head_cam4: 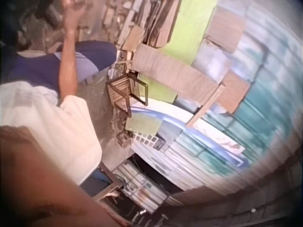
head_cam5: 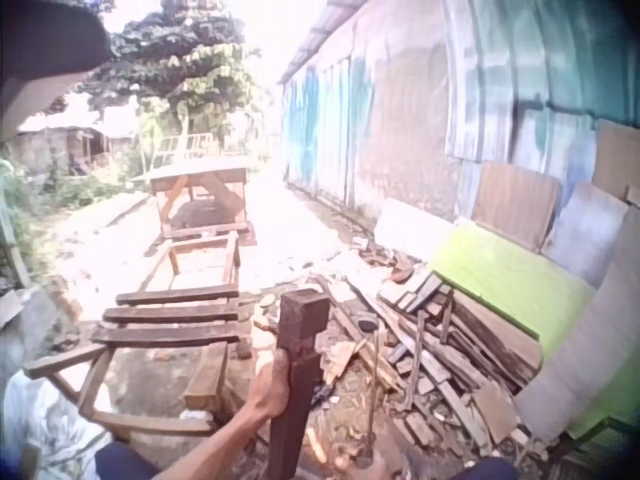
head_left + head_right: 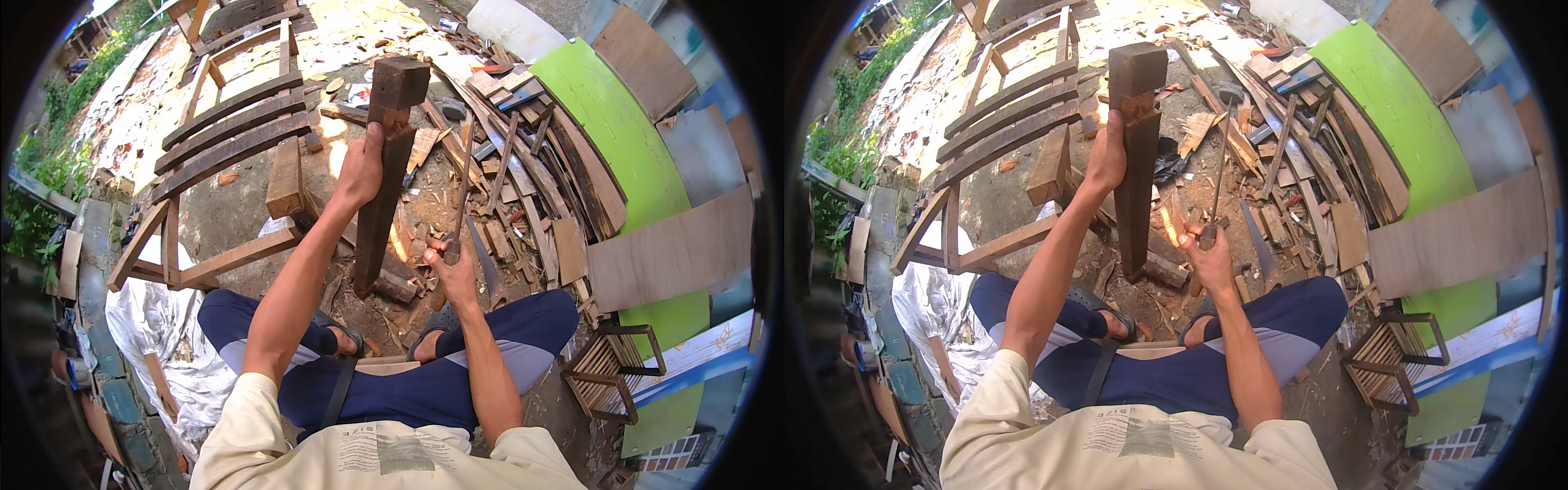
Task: The person sits on the ground and uses a hammer and a knife to repair a wooden frame. They hammer a wooden slat into place and then use the knife to smooth or adjust the wood.
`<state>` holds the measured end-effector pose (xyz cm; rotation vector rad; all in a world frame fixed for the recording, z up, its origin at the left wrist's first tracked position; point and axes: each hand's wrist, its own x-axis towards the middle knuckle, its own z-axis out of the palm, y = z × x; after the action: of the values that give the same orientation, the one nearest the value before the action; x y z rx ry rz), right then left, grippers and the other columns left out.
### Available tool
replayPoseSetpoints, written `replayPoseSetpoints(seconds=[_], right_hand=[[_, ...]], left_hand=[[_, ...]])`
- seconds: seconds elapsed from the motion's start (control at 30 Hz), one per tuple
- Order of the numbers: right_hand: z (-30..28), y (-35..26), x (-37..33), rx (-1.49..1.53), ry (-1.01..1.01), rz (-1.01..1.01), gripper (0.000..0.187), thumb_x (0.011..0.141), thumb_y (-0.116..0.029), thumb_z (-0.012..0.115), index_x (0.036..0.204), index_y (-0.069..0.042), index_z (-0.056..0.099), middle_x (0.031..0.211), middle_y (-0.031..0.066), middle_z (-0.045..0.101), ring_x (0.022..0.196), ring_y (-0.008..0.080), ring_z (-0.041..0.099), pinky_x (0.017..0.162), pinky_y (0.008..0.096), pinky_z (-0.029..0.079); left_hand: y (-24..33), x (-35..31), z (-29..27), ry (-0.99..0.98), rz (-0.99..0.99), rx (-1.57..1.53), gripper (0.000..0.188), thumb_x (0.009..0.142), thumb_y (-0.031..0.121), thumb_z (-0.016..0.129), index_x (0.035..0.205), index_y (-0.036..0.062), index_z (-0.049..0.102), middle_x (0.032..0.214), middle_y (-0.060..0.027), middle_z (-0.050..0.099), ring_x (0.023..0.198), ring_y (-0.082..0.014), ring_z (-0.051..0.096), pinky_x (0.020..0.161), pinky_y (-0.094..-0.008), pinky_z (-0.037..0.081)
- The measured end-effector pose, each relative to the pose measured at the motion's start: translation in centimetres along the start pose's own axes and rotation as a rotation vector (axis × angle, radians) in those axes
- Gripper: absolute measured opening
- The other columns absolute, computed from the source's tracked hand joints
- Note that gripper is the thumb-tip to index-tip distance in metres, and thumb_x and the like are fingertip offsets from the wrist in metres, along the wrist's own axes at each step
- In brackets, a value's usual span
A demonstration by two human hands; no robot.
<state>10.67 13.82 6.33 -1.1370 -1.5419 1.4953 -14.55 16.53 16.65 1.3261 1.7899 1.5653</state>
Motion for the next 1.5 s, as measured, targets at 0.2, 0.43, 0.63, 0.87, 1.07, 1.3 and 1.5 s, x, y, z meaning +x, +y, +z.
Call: replayPoseSetpoints(seconds=[0.2,0.43,0.63,0.87,1.07,1.3,1.5], right_hand=[[1.7,0.6,-1.2,-0.211,-0.053,0.013,0.101,0.061,-0.062,0.092,0.129,0.003,0.055,0.120,0.0223,0.067,0.112,0.0324,0.065,0.097,0.0426,0.050],[2.3,-0.5,-2.6,-0.281,-0.076,-0.101,0.081,0.068,-0.044,0.095,0.122,0.001,0.054,0.097,0.0160,0.070,0.095,0.0309,0.070,0.086,0.0418,0.054],[2.5,1.6,-1.4,-0.273,-0.099,-0.055,0.064,0.073,-0.029,0.093,0.117,-0.002,0.056,0.093,0.0090,0.063,0.085,0.0220,0.062,0.078,0.0374,0.052],[2.2,-0.2,-2.2,-0.312,-0.021,-0.100,0.056,0.073,-0.025,0.093,0.108,-0.002,0.055,0.087,0.0102,0.061,0.078,0.0250,0.061,0.073,0.0389,0.050],[2.5,0.1,-2.7,-0.323,-0.006,-0.200,0.051,0.076,-0.021,0.090,0.105,-0.002,0.054,0.088,0.0145,0.068,0.079,0.0288,0.067,0.072,0.0402,0.052],[2.5,0.0,-2.8,-0.317,-0.039,-0.175,0.050,0.075,-0.018,0.090,0.107,-0.003,0.055,0.094,0.0138,0.065,0.084,0.0276,0.067,0.075,0.0389,0.051],[3.4,1.6,-3.0,-0.382,-0.022,-0.265,0.049,0.077,-0.018,0.089,0.109,-0.003,0.055,0.092,0.0130,0.066,0.081,0.0277,0.067,0.074,0.0403,0.052]], left_hand=[[-1.7,-0.7,0.9,-0.036,-0.340,-0.719,0.097,0.095,0.082,0.015,0.125,0.0027,0.062,0.089,-0.0107,0.069,0.079,-0.0239,0.070,0.071,-0.0379,0.059],[-2.0,-3.6,-0.1,0.030,-0.521,-0.997,0.104,0.090,0.089,0.017,0.121,0.0001,0.062,0.087,-0.0119,0.070,0.076,-0.0273,0.070,0.070,-0.0425,0.059],[-2.3,-4.8,-0.2,0.027,-0.511,-1.001,0.097,0.094,0.083,0.019,0.124,0.0013,0.062,0.095,-0.0120,0.072,0.086,-0.0278,0.071,0.077,-0.0408,0.059],[0.1,-5.3,0.1,0.562,0.033,-0.312,0.038,0.098,0.027,0.071,0.118,-0.0039,0.063,0.105,-0.0079,0.069,0.090,-0.0123,0.061,0.082,-0.0270,0.048],[1.5,-5.0,-0.9,0.749,-0.001,-0.368,0.042,0.091,0.026,0.081,0.116,-0.0044,0.066,0.109,-0.0118,0.072,0.093,-0.0132,0.065,0.083,-0.0288,0.051],[1.1,-5.0,-1.4,0.803,0.057,-0.316,0.036,0.096,0.018,0.075,0.120,-0.0079,0.069,0.112,-0.0135,0.073,0.094,-0.0138,0.069,0.084,-0.0284,0.053],[2.5,-4.4,-0.2,1.030,0.054,-0.457,0.027,0.098,0.011,0.069,0.117,-0.0086,0.070,0.114,-0.0132,0.073,0.098,-0.0152,0.069,0.088,-0.0288,0.054]])
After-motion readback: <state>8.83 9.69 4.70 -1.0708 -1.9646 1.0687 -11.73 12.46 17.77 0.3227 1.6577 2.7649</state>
